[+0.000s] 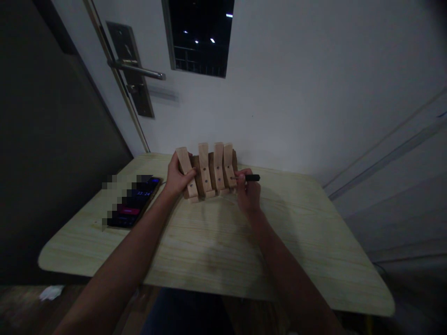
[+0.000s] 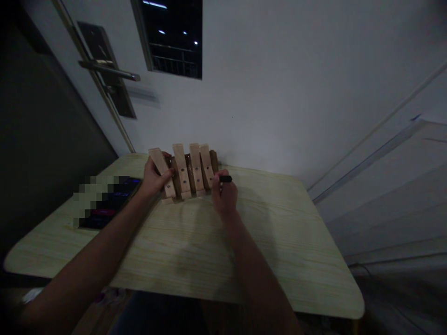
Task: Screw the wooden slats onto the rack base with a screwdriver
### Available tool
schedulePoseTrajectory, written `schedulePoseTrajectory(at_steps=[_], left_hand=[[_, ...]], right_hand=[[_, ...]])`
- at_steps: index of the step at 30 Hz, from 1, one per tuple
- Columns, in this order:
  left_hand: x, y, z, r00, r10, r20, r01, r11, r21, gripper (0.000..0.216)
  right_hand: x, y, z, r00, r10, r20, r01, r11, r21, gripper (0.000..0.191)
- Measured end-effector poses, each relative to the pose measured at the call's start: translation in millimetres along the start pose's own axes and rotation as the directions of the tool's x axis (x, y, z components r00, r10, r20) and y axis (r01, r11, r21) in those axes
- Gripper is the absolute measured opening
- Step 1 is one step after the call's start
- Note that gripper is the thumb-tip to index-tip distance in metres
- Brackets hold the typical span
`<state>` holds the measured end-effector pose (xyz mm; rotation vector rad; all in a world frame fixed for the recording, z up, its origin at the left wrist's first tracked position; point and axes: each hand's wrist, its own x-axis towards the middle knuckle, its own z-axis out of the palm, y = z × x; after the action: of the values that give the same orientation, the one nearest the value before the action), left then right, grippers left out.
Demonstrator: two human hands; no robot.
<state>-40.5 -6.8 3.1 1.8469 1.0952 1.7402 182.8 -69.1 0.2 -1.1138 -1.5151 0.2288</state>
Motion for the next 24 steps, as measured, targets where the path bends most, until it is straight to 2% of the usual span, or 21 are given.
schedulePoseTrajectory(at_steps=[6,12,20,24], left_hand=[[-0.2,-0.5,-0.6,0.999,0.032,0.005,-0.032,0.999,0.001,0.04],[0.1,0.5,-1.3,1.0,0.005,0.01,-0.005,1.0,0.005,0.041],[0.5,-1.5,-1.1,0.999,0.039,0.006,-0.039,0.999,0.004,0.039],[0.4,2.3,-1.0,1.0,0.03,0.007,-0.03,0.999,0.013,0.04]], right_hand=[[-0.5,-2.9,1.1,1.0,0.02,-0.004,-0.02,1.0,-0.007,0.02],[1.0,1.8,2.5,0.999,-0.037,0.022,0.035,0.997,0.074,0.019],[1.7,4.7,3.1,0.997,-0.066,0.031,0.064,0.994,0.088,0.018],[4.0,-0.4,1.4,0.987,-0.141,-0.077,0.143,0.99,0.015,0.014]])
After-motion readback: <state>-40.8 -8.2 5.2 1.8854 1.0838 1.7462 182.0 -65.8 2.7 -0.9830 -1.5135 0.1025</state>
